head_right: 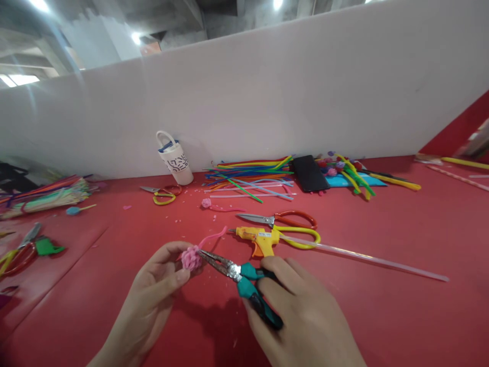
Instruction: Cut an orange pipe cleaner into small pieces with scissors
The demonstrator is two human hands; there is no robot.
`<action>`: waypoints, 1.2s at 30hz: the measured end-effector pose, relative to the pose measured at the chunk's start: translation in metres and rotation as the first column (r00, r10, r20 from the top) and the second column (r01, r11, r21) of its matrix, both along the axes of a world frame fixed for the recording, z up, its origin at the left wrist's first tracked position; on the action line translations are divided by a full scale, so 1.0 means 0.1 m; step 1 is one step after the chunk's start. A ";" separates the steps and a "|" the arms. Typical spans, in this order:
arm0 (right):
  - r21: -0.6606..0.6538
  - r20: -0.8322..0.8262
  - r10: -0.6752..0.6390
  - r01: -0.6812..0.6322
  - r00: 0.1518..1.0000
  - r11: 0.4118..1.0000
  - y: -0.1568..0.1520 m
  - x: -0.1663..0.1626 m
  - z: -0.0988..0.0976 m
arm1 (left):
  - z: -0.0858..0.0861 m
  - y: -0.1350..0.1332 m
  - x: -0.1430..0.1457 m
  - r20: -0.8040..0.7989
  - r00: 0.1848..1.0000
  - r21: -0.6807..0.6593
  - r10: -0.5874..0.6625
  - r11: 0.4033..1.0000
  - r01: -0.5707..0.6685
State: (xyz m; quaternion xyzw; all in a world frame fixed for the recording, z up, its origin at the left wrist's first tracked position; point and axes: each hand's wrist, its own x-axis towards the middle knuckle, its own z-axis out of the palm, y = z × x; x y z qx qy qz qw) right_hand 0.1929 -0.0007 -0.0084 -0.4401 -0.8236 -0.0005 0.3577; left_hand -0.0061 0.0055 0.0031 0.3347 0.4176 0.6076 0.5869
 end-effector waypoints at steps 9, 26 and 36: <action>-0.017 -0.006 0.027 -0.027 1.000 0.999 -0.01 0.00 -0.03 | -0.02 -0.01 -0.02 0.003 0.999 0.010 -0.036 0.999 0.036; 0.250 0.379 -0.067 -0.032 0.923 0.968 -0.04 0.03 -0.09 | -0.07 0.01 -0.04 0.018 0.995 -0.053 -0.097 0.994 0.098; 0.232 0.213 -0.097 0.046 0.972 0.972 0.00 0.04 -0.05 | -0.04 0.02 -0.06 0.142 0.987 -0.086 -0.069 0.993 0.082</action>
